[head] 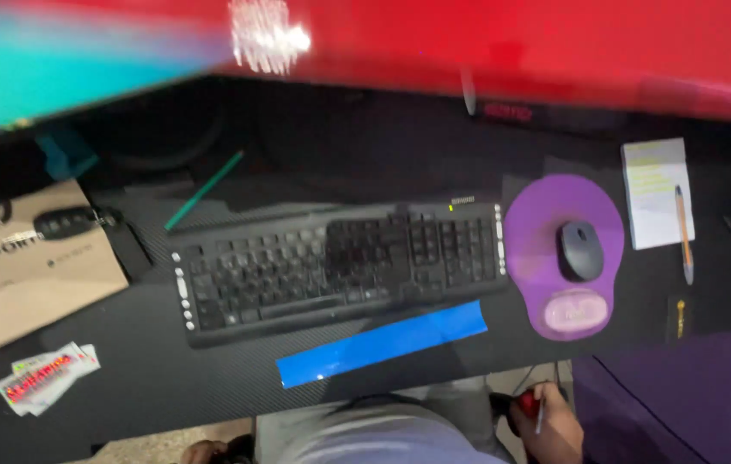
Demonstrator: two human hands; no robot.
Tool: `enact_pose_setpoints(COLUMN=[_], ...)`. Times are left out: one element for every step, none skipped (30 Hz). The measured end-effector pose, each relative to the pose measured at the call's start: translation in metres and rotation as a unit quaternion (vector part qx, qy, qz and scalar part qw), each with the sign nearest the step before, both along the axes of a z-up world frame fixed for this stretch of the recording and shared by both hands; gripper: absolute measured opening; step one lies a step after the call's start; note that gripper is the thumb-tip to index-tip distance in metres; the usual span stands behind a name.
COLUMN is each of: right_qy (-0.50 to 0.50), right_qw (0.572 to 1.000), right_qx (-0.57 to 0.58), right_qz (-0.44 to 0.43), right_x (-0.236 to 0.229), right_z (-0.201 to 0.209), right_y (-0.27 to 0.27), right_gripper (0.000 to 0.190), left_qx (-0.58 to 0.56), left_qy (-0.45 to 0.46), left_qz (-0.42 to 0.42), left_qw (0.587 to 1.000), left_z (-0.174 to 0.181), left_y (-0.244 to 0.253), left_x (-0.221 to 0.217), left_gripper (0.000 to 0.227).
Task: The person uses a paper cutter to trim a white sheet on a blue cutting mat, then picks up a blue strip and a pen. They move to a desk, sit down, and use the pen to mark the blue strip while holding it in their lap.
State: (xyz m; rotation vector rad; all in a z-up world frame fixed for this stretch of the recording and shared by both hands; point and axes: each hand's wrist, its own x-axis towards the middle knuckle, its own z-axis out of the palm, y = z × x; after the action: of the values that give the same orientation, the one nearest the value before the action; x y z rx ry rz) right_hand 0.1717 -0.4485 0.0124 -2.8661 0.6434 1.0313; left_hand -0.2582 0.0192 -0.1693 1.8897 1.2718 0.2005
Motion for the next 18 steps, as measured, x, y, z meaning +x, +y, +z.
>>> enact_pose_setpoints(right_qy=[-0.007,-0.048,-0.085,-0.088,-0.092,-0.096,-0.11,-0.138,-0.166,-0.179,-0.179,-0.179,-0.185,-0.207,-0.224,-0.223,-0.223,-0.224], right_qw=[1.0,0.996,0.986,0.986,0.988,0.988,0.987,0.979,0.969,0.965,0.963,0.961,0.958,0.95,0.943,0.941,0.941,0.941], right_qx=[0.005,0.017,0.026,0.028,0.039,0.051,0.058,0.08,0.102,0.109,0.12,0.131,0.134,0.144,0.151,0.153,0.149,0.145], right_qz=[-0.003,0.07,0.14,0.136,0.121,0.106,0.104,0.125,0.151,0.156,0.161,0.166,0.172,0.184,0.196,0.202,0.205,0.208], right_x=[-0.001,-0.003,-0.016,-0.025,-0.024,-0.023,-0.03,-0.037,-0.039,-0.04,-0.045,-0.049,-0.051,-0.053,-0.06,-0.065,-0.067,-0.068], right_z=[-0.029,-0.057,-0.082,-0.077,-0.071,-0.06,-0.068,-0.074,-0.078,-0.069,-0.061,-0.054,-0.055,-0.059,-0.062,-0.058,-0.053,-0.049], right_y=[-0.025,-0.051,-0.083,-0.081,-0.072,-0.062,-0.071,-0.079,-0.087,-0.084,-0.082,-0.078,-0.081,-0.083,-0.087,-0.086,-0.083,-0.078], right_gripper=[0.045,0.049,0.053,0.053,0.05,0.049,0.049,0.049,0.05,0.05,0.047,0.045,0.045,0.042,0.039,0.039,0.038,0.038], left_qx=[0.005,0.147,0.283,0.287,0.201,0.111,0.121,0.12,0.115,0.122,0.11,0.098,0.1,0.139,0.176,0.174,0.234,0.294], left_qy=[-0.007,0.091,0.189,0.186,0.294,0.398,0.387,0.418,0.449,0.44,0.436,0.431,0.428,0.381,0.337,0.339,0.314,0.289], left_qz=[-0.003,-0.066,-0.127,-0.13,-0.149,-0.159,-0.155,-0.173,-0.184,-0.175,-0.183,-0.191,-0.184,-0.197,-0.21,-0.204,-0.207,-0.207], left_qw=[1.0,0.983,0.932,0.931,0.923,0.897,0.901,0.884,0.867,0.872,0.875,0.876,0.879,0.893,0.901,0.902,0.897,0.887], left_z=[-0.024,-0.046,-0.063,-0.036,-0.005,0.031,0.04,0.052,0.065,0.074,0.085,0.094,0.084,0.073,0.061,0.063,0.064,0.065], left_y=[0.009,0.016,0.019,0.015,0.016,0.017,0.015,0.012,0.005,0.002,-0.001,-0.003,-0.004,-0.004,-0.007,-0.015,-0.02,-0.024], left_x=[0.0,-0.001,-0.012,0.001,0.021,0.04,0.045,0.05,0.051,0.052,0.049,0.048,0.038,0.03,0.015,0.009,0.008,0.008], left_gripper=[0.014,0.013,0.021,0.021,0.03,0.044,0.044,0.039,0.037,0.037,0.038,0.039,0.039,0.039,0.044,0.044,0.045,0.046])
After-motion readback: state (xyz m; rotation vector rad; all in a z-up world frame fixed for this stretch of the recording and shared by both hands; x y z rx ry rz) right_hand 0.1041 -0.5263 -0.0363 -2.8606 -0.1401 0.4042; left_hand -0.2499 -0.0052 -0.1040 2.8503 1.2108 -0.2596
